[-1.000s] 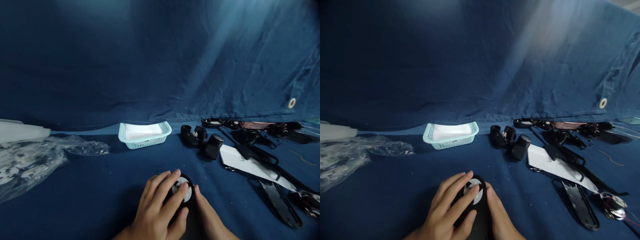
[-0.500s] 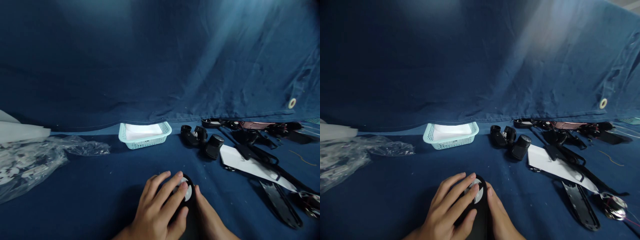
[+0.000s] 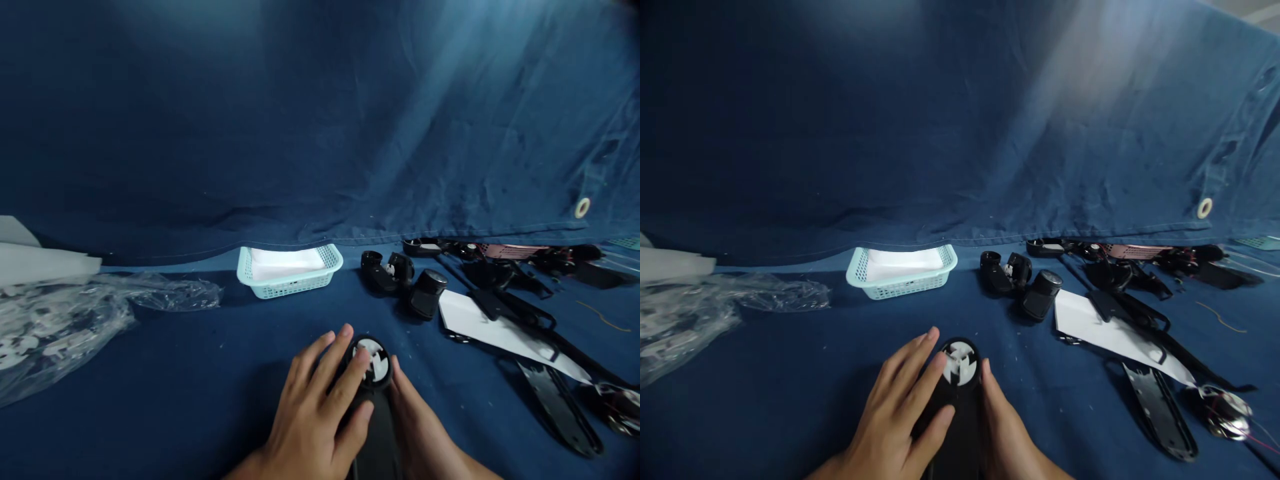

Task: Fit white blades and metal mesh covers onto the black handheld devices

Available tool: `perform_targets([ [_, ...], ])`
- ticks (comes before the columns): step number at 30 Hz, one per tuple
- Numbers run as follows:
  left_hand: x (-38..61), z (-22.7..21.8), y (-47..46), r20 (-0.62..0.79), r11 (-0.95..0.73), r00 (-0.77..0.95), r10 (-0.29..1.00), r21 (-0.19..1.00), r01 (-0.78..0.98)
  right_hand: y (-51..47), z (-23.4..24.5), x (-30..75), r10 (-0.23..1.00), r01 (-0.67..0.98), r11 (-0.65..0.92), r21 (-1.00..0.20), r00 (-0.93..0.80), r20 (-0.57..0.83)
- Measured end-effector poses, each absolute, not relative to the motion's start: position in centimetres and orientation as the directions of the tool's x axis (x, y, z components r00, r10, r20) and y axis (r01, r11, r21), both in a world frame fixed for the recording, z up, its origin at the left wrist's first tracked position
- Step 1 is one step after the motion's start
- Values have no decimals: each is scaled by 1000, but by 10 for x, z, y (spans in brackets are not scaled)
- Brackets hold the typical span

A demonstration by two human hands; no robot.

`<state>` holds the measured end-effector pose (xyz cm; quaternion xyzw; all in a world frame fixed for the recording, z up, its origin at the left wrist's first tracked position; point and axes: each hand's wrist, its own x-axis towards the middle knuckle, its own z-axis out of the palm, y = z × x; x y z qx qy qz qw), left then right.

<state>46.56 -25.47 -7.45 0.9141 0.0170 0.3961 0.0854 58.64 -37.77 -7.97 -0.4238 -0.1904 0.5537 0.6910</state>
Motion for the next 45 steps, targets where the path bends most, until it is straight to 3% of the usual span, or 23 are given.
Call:
perform_targets([
  [6, 467, -75, -254, 593, -894, 732, 335, 446, 47, -374, -76, 594, 934, -719, -47, -693, 214, -285],
  [8, 466, -75, -254, 586, -875, 726, 360, 481, 45, -374, -76, 594, 934, -743, -68, -665, 186, -304],
  [16, 466, -72, -254, 573, -896, 754, 322, 442, 47, -376, -74, 595, 934, -807, -113, -580, 112, -338],
  [23, 468, -73, -252, 570, -897, 755, 323, 438, 53, -376, -74, 597, 976, -879, -122, -461, -23, -215],
  [30, 464, -77, -252, 618, -886, 710, 339, 463, 20, -376, -76, 597, 976, -897, -129, -423, -39, -214],
  [38, 465, -79, -252, 713, -933, 688, 138, 327, -152, -377, -76, 598, 976, -884, -127, -449, -30, -216],
  [41, 466, -82, -253, 710, -905, 674, 206, 399, -144, -376, -76, 598, 977, -875, -152, -459, -62, -205],
  [45, 468, -82, -252, 550, -786, 739, 389, 616, -46, -374, -72, 595, 985, -874, -120, -471, -45, -168],
])
